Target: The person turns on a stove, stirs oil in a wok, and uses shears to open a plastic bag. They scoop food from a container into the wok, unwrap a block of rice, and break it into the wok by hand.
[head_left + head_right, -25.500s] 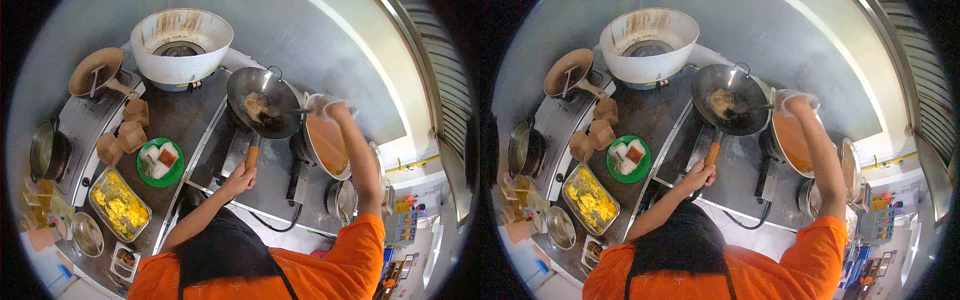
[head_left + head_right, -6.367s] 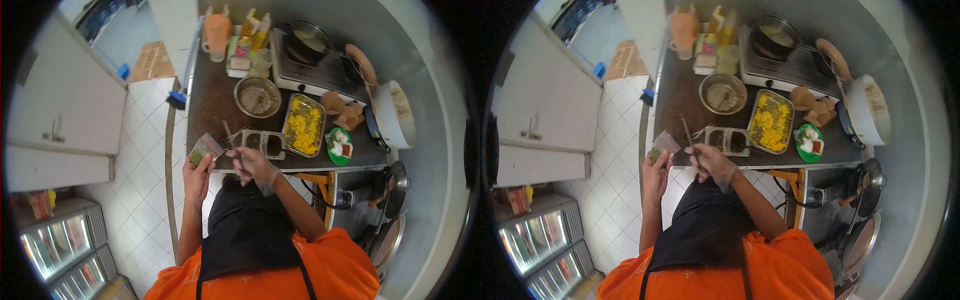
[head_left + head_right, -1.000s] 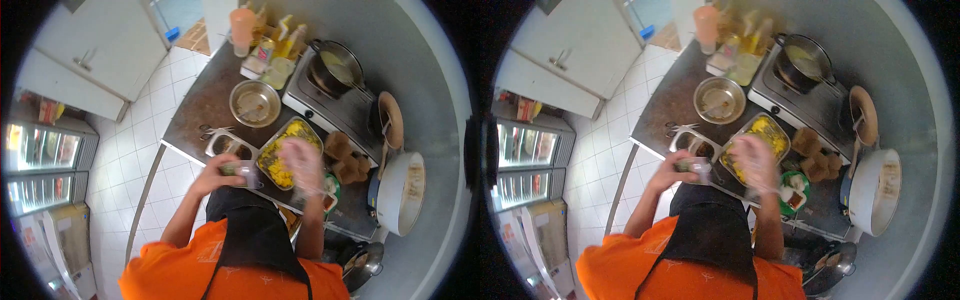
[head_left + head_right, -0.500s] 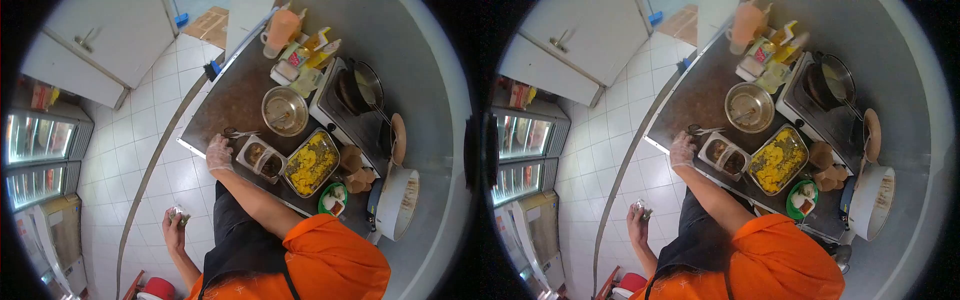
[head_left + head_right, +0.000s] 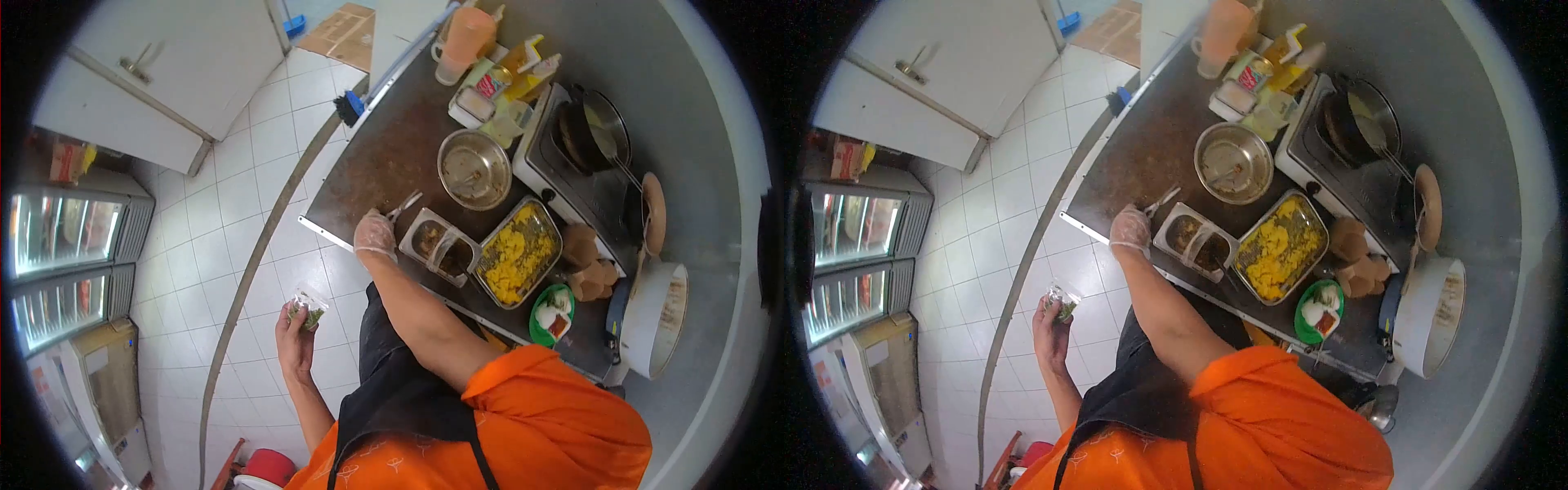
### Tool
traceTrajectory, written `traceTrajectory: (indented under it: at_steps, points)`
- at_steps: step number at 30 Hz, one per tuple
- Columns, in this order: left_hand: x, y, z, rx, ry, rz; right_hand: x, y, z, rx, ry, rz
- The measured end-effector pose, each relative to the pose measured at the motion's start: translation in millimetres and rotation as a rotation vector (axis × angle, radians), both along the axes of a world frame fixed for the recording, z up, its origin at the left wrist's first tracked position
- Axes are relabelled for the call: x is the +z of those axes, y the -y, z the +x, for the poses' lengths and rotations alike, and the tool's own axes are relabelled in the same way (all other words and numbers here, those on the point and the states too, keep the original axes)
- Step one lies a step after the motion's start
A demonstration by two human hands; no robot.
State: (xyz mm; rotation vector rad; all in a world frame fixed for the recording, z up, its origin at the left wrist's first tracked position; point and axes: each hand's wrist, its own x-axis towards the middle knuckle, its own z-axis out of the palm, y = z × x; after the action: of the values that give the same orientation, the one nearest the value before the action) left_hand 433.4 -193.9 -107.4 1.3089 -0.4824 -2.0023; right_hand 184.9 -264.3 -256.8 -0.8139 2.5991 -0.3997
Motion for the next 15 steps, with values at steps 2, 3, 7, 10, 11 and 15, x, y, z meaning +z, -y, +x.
traceTrajectory:
  at_steps: [2,3,7,10,11,15]
  points:
    - [-2.6,-1.8,3.0,0.038,-0.014,-0.014,4.4,1.9,-2.1,0.027,0.094,0.022]
    - [-4.1,-2.0,4.8,0.024,-0.019,-0.008,-6.4,-1.8,-0.3,0.271,-0.168,0.010]
    - [-15.0,-2.0,9.6,0.031,-0.021,-0.008,6.6,-18.0,11.2,0.387,-0.328,0.151]
    - [-10.3,5.2,-2.8,0.033,0.001,-0.033,24.9,-14.9,9.8,0.344,-0.289,0.099]
    - [-7.2,7.2,-6.0,0.032,0.022,-0.043,26.0,-10.9,8.5,0.334,-0.285,0.096]
    - [-21.6,15.0,-5.5,0.014,-0.010,-0.038,-15.9,-5.8,5.8,0.144,-0.280,0.007]
